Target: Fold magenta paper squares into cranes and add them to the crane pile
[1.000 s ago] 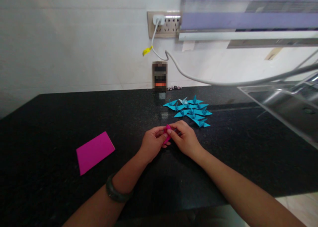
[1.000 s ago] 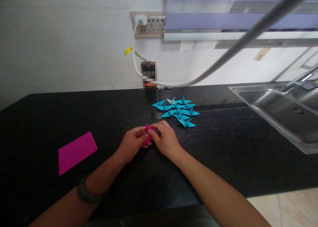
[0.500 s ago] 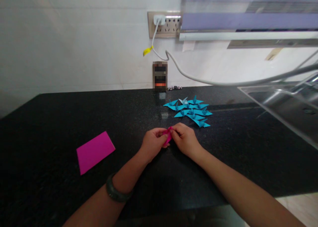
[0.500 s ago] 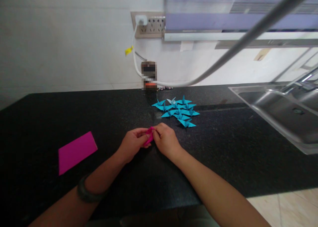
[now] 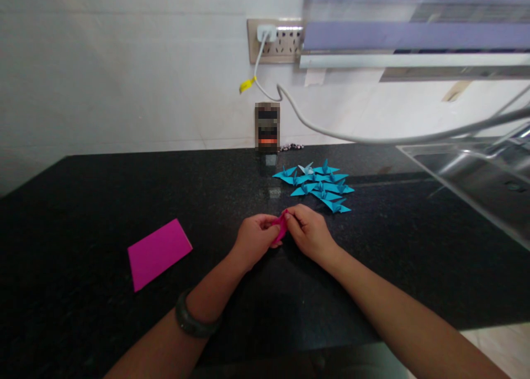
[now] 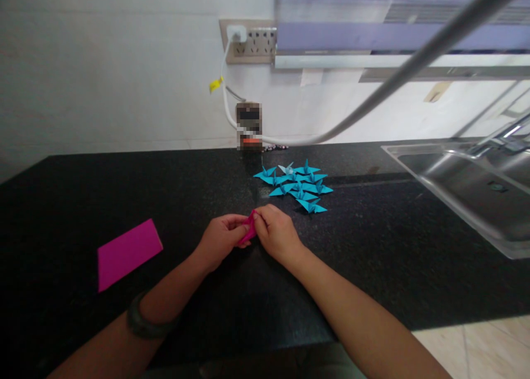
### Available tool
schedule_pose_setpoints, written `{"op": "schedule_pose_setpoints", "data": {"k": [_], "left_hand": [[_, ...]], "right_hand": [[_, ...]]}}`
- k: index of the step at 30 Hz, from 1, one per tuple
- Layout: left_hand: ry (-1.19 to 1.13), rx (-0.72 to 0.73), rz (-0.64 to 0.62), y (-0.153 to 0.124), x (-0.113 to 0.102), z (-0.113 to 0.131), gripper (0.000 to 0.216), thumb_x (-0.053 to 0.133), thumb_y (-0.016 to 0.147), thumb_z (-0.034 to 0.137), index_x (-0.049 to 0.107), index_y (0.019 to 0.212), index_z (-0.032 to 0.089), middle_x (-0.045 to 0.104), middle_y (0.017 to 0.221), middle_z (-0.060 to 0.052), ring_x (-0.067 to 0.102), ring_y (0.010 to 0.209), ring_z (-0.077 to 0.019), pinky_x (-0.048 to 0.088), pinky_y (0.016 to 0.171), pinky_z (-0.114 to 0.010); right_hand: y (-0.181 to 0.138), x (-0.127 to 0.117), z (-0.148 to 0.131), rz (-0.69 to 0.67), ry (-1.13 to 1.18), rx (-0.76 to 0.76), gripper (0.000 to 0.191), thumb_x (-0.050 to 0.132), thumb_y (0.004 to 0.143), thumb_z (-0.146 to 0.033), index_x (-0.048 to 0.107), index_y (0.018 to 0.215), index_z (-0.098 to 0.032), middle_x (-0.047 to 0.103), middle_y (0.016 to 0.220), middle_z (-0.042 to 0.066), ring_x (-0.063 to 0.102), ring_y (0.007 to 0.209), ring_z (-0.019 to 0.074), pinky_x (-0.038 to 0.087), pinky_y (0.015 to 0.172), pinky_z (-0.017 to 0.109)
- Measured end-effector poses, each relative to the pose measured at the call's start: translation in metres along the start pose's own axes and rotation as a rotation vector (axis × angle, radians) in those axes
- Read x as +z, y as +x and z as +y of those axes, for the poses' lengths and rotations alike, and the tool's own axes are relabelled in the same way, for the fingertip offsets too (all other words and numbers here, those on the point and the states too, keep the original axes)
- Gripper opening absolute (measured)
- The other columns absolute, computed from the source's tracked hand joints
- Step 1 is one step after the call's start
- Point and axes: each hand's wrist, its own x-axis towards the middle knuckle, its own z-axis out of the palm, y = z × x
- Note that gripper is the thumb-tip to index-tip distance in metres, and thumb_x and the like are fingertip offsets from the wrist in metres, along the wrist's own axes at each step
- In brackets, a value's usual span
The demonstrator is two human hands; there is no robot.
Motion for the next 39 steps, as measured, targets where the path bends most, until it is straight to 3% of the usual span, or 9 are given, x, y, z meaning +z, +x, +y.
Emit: {"op": "schedule_pose_setpoints", "data": {"k": [4, 9, 15, 20, 32, 39], "left_hand": [[0.039, 0.011, 0.006, 0.002, -0.001, -0.002, 0.016, 0.059, 0.065, 0.011, 0.062, 0.081, 0.010, 0.063, 0.059, -0.001, 0.058, 0.045, -0.0096, 0.046, 0.044, -0.019], [0.053, 0.016, -0.008, 0.002, -0.002, -0.003, 0.017, 0.059, 0.066, 0.012, 0.063, 0.082, 0.011, 0.063, 0.061, 0.000, 0.057, 0.045, -0.0085, 0.045, 0.044, -0.018], [0.022, 0.031, -0.098, 0.001, -0.002, -0.004, 0.026, 0.054, 0.077, 0.037, 0.062, 0.083, 0.013, 0.059, 0.061, 0.000, 0.055, 0.044, -0.0072, 0.045, 0.043, -0.018], [-0.091, -0.088, -0.160, 0.002, -0.001, -0.007, 0.039, 0.047, 0.077, 0.052, 0.056, 0.079, 0.014, 0.057, 0.059, 0.001, 0.056, 0.044, -0.0083, 0.046, 0.044, -0.019], [-0.082, -0.051, -0.187, 0.002, -0.004, -0.007, 0.038, 0.061, 0.067, 0.051, 0.060, 0.074, 0.013, 0.058, 0.059, 0.000, 0.055, 0.048, -0.0083, 0.046, 0.048, -0.020], [0.096, 0.097, -0.174, 0.004, -0.006, -0.006, 0.031, 0.056, 0.073, 0.042, 0.063, 0.065, 0.012, 0.055, 0.052, 0.001, 0.049, 0.045, -0.0090, 0.037, 0.045, -0.020]], "right_hand": [[0.001, -0.003, -0.001, -0.018, -0.048, -0.003, 0.025, 0.037, 0.088, -0.022, 0.056, 0.072, -0.017, 0.053, 0.066, 0.003, 0.051, 0.063, 0.0134, 0.041, 0.061, 0.024], [0.002, -0.003, 0.002, 0.021, -0.011, -0.030, 0.016, 0.043, 0.084, -0.019, 0.058, 0.087, -0.017, 0.061, 0.079, 0.006, 0.056, 0.074, 0.0152, 0.044, 0.068, 0.026], [0.001, 0.000, 0.002, 0.011, 0.033, 0.019, 0.015, 0.045, 0.083, -0.018, 0.060, 0.080, -0.017, 0.061, 0.073, 0.004, 0.056, 0.070, 0.0143, 0.044, 0.064, 0.025], [0.000, 0.000, -0.002, 0.028, 0.040, 0.029, 0.015, 0.045, 0.083, -0.019, 0.059, 0.077, -0.017, 0.060, 0.071, 0.004, 0.056, 0.068, 0.0138, 0.043, 0.064, 0.024], [0.000, 0.001, -0.004, 0.052, 0.117, 0.103, 0.016, 0.047, 0.082, -0.020, 0.061, 0.074, -0.018, 0.061, 0.069, 0.003, 0.056, 0.065, 0.0134, 0.044, 0.062, 0.025], [0.000, 0.001, -0.004, 0.016, 0.119, 0.095, 0.017, 0.046, 0.083, -0.019, 0.059, 0.073, -0.017, 0.058, 0.068, 0.003, 0.055, 0.066, 0.0135, 0.043, 0.062, 0.024]]}}
